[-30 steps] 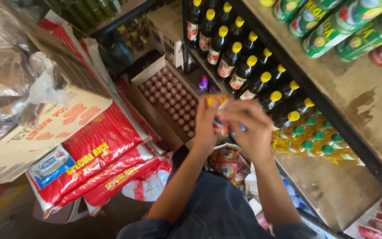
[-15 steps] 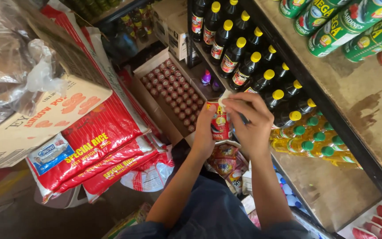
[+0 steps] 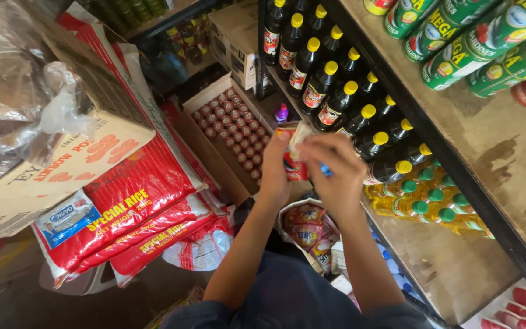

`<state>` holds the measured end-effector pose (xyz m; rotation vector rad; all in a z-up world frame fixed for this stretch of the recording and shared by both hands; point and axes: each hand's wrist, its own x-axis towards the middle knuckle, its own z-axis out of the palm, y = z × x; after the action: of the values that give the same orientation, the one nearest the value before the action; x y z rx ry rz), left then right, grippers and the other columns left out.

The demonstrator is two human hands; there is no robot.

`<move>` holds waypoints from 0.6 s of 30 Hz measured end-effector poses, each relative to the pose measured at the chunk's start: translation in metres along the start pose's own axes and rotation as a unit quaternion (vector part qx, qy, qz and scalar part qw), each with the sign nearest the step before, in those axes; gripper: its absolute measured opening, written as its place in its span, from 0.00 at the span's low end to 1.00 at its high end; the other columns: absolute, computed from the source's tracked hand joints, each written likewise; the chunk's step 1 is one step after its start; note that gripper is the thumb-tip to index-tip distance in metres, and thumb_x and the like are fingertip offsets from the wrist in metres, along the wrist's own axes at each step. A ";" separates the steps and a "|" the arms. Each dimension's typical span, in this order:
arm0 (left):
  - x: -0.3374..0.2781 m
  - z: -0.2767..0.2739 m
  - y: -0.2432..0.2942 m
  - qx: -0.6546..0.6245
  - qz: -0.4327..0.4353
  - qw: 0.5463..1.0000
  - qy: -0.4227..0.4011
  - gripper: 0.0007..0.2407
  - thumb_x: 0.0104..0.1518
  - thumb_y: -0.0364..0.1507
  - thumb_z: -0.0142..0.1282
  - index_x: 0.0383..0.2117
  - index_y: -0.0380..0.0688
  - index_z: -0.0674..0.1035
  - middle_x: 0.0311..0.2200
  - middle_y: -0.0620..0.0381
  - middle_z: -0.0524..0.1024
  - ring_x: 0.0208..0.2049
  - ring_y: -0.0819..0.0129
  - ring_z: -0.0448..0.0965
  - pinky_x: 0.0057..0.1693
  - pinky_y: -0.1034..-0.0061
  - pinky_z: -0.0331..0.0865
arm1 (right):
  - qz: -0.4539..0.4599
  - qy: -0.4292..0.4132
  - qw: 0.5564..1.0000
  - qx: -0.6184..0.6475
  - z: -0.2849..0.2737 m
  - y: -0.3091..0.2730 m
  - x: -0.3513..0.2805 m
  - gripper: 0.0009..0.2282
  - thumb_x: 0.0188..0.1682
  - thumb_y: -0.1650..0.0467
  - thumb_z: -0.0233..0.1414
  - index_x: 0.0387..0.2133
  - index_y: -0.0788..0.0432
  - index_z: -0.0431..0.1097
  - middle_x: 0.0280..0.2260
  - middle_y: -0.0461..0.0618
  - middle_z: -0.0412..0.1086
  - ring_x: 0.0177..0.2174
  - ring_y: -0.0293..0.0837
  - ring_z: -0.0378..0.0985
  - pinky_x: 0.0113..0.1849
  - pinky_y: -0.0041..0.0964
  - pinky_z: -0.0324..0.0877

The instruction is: Cleaning the exterior of a canned sardine container using a cloth.

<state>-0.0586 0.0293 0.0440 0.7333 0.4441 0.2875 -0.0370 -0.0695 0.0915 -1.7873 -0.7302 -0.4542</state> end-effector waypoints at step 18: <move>-0.036 -0.071 0.040 0.028 -0.045 0.998 -0.018 0.09 0.64 0.37 0.53 0.37 0.45 0.77 0.26 0.58 0.76 0.27 0.74 0.78 0.37 0.78 0.75 | 0.008 0.025 1.000 -0.003 0.047 -0.062 -0.040 0.03 0.46 0.78 0.63 0.30 0.60 0.82 0.34 0.53 0.78 0.33 0.56 0.80 0.38 0.48 0.76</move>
<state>-0.1280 0.0838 0.0355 0.7686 0.4523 0.1774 -0.1106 -0.0220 0.0953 -1.7799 -0.6788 -0.4893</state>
